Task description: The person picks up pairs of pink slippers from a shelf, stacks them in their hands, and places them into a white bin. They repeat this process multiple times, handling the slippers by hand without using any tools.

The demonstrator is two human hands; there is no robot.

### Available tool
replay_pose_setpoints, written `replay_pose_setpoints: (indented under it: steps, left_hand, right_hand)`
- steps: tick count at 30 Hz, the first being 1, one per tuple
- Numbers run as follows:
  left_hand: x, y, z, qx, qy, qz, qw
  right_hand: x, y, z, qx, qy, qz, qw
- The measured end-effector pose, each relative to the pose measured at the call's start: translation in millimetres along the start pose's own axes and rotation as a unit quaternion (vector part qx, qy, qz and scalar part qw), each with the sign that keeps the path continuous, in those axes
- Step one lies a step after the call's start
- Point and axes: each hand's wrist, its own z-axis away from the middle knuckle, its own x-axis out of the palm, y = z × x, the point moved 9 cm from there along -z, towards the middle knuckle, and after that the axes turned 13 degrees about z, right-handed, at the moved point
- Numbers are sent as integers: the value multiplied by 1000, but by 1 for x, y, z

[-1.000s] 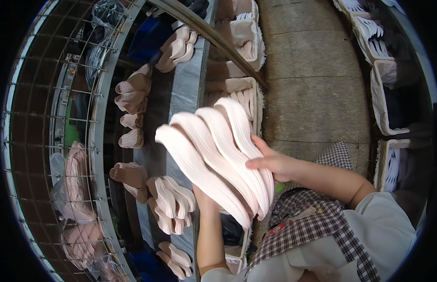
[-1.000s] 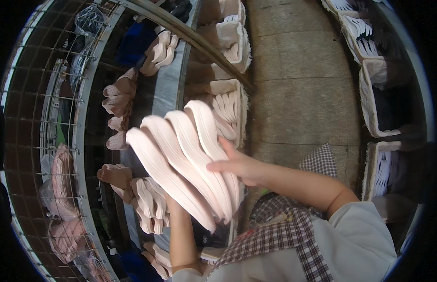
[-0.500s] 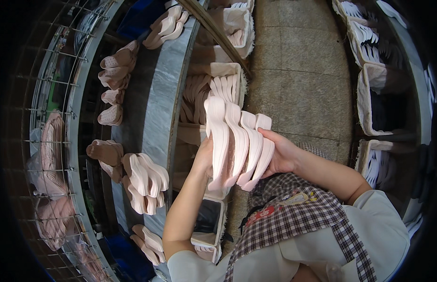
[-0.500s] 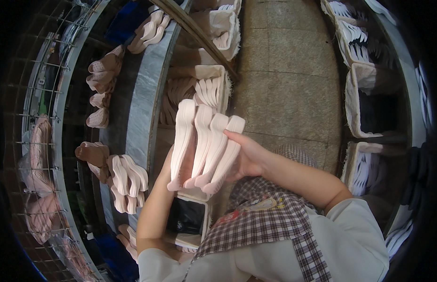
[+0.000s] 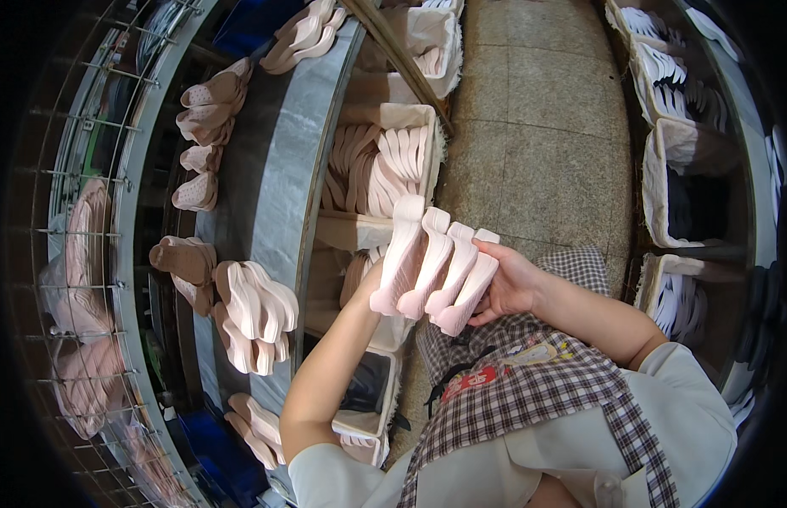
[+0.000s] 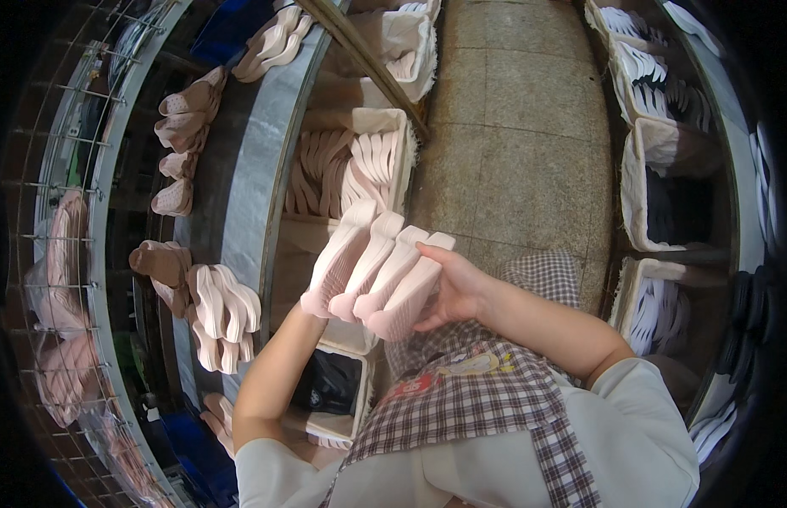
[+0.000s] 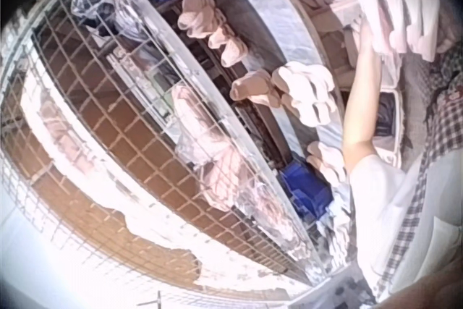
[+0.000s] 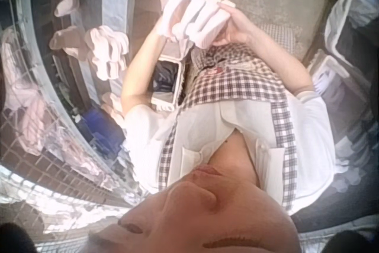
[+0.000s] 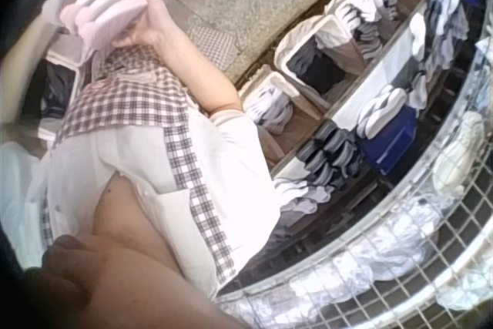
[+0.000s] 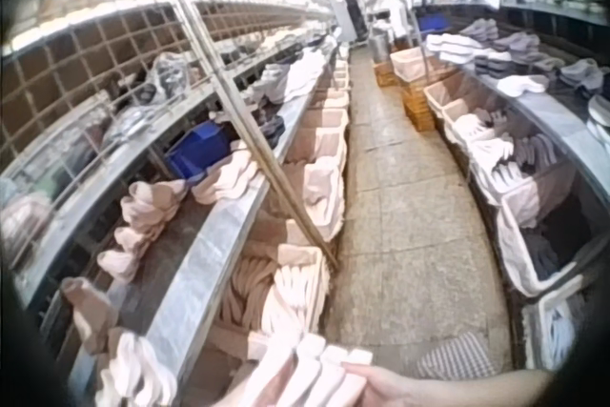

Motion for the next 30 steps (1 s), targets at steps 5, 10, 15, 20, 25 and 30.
replay_pose_setpoints:
  steps: [5,10,15,20,25,30]
  left_hand:
    - [16,2,3,19,-57,-5,998]
    - [45,2,8,-23,-293,131,947]
    - [41,-2,7,-30,-207,132,969]
    - [14,5,10,43,27,-88,995]
    - [42,2,8,-33,-183,155,970]
    - [20,2,10,23,-29,-7,999]
  right_hand:
    - [-11,9,-6,29,45,5,999]
    - [-15,13,-7,38,58,5,998]
    - [-13,13,-9,40,47,2,998]
    - [-9,10,-7,25,44,9,999]
    - [-2,8,-5,11,15,4,1000]
    - [-5,12,-8,19,9,-4,1000]
